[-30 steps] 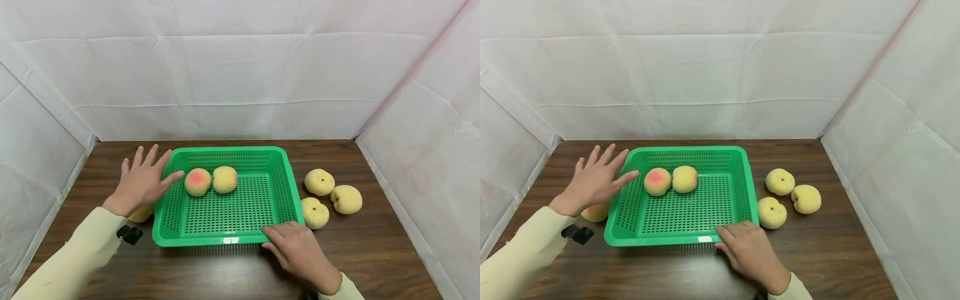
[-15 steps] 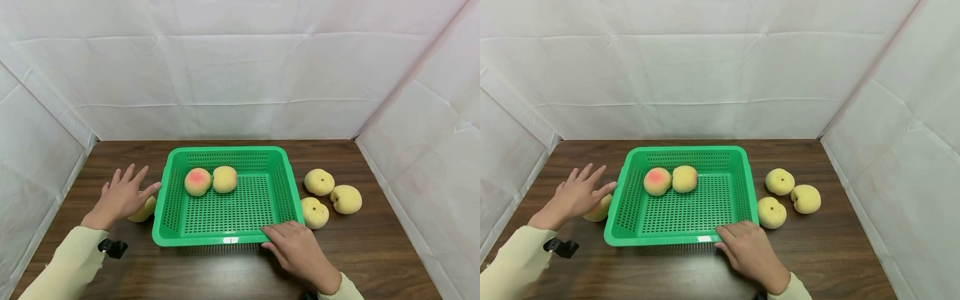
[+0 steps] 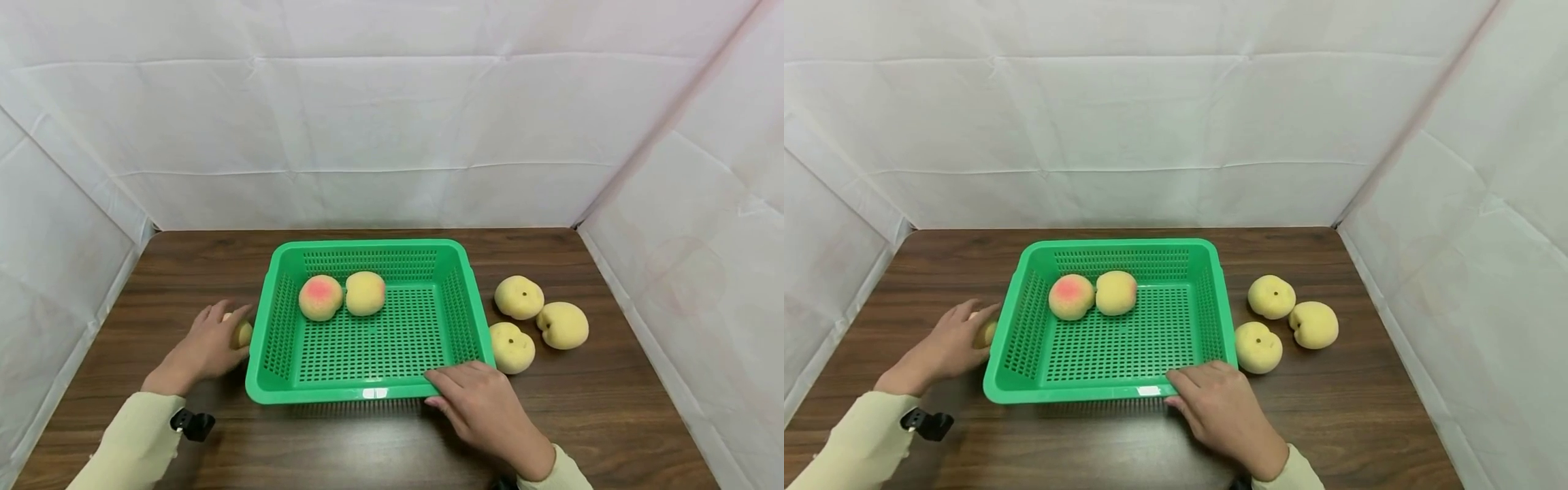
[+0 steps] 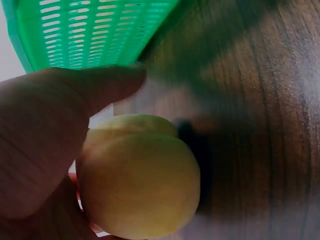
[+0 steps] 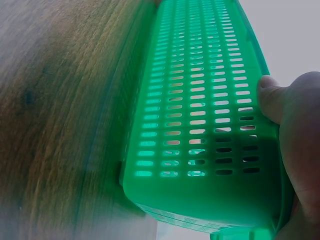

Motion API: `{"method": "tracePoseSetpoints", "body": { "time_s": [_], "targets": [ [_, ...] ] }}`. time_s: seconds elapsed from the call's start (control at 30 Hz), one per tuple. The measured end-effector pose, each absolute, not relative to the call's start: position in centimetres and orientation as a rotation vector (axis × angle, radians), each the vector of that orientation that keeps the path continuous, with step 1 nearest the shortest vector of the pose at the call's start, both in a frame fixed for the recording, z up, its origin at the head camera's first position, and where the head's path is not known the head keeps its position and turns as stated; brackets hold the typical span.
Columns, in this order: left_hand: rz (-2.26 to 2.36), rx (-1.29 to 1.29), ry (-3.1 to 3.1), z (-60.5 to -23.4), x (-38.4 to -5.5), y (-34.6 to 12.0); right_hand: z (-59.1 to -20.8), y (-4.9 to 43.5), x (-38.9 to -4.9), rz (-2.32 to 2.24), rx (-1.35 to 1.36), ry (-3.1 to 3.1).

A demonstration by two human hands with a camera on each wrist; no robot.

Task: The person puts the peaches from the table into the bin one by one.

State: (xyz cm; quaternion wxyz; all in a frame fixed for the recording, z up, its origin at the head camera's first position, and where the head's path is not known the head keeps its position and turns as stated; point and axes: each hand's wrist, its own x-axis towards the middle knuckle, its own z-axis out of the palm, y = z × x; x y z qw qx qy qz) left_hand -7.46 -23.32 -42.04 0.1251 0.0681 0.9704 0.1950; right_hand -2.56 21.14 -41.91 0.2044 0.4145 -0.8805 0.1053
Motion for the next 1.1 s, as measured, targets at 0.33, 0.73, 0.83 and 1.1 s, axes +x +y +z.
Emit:
{"method": "tracePoseSetpoints", "body": {
  "time_s": [0.33, 0.73, 0.83, 1.1],
  "targets": [
    [0.562, 0.165, 2.926, -43.0, -6.8, -22.9, -42.0, 21.1, -2.5, 0.312, 1.159, -2.477],
    [0.576, 0.100, 3.059, -44.3, -6.2, -22.6, -42.1, 20.9, -2.3, 0.329, 1.146, -2.504],
    [0.583, 0.089, 3.068, -44.4, -6.2, -22.5, -42.0, 20.9, -2.3, 0.340, 1.142, -2.502],
    [0.568, 0.042, 3.036, -44.2, -6.4, -22.1, -42.0, 21.0, -2.5, 0.368, 1.154, -2.425]
  ]
}}
